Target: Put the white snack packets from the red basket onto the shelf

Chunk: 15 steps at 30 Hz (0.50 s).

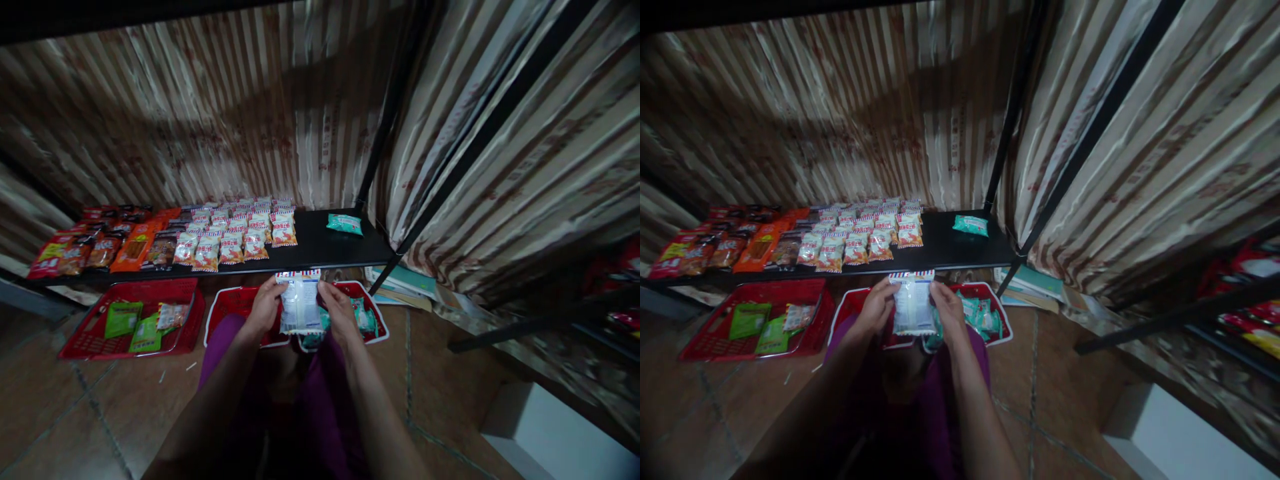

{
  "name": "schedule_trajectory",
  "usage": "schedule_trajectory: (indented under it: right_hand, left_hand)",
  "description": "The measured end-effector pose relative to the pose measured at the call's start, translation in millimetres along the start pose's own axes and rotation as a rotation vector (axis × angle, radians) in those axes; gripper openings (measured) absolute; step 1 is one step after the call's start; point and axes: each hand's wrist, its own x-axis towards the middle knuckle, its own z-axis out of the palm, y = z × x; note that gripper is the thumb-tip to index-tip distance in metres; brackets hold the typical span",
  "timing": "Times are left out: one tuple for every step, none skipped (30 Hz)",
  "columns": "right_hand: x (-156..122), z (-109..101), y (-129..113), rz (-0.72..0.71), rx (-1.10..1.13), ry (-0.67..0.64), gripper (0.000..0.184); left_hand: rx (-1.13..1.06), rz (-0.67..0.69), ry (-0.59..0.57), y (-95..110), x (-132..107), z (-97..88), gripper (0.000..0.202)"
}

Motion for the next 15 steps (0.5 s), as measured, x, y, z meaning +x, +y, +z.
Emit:
schedule_trajectory:
  right_hand:
    - [1,-1,-1,-0.001,-0.008,-0.020,0.041]
    - [3,-2,-1,-0.002,-0.010,-0.032,0.040]
    - [4,-2,-1,0.000,-0.008,-0.032,0.038]
    - [6,-2,-1,0.007,-0.001,-0.018,0.036]
    - [7,-1,-1,0.016,0.008,0.012,0.035]
    - [8,1,-1,0.028,0.020,0.050,0.034]
    - [10,4,0,0.039,0.034,0.090,0.033]
    - [11,6,0,0.046,0.051,0.125,0.033]
    - [12,9,1,0.049,0.068,0.151,0.033]
    - [13,12,2,0.050,0.083,0.171,0.033]
    - [13,14,2,0.048,0.095,0.185,0.033]
    - [14,15,3,0.043,0.101,0.195,0.033]
    - [14,17,3,0.037,0.102,0.199,0.033]
    - [14,18,4,0.036,0.103,0.204,0.032]
    - [14,18,4,0.037,0.101,0.205,0.032]
  left_hand:
    - [0.012,-0.006,-0.018,2,0,0.0,0.025]
    - [0.017,-0.013,-0.033,3,-1,-0.1,0.024]
    - [0.017,-0.019,-0.039,5,-1,-0.3,0.023]
    - [0.020,-0.021,-0.041,6,-2,-0.5,0.022]
    - [0.028,-0.020,-0.043,7,-3,-0.9,0.022]
    - [0.040,-0.017,-0.046,9,-4,-1.3,0.021]
    - [0.055,-0.014,-0.052,10,-6,-1.9,0.021]
    - [0.069,-0.012,-0.057,11,-8,-2.7,0.022]
    - [0.080,-0.018,-0.065,12,-10,-3.6,0.024]
    - [0.083,-0.032,-0.074,12,-12,-4.7,0.028]
    - [0.077,-0.051,-0.083,11,-14,-5.9,0.032]
    - [0.067,-0.071,-0.096,10,-16,-7.2,0.036]
    - [0.052,-0.091,-0.112,9,-18,-8.4,0.040]
    - [0.039,-0.105,-0.128,6,-20,-9.6,0.043]
    - [0.023,-0.116,-0.145,4,-21,-10.8,0.045]
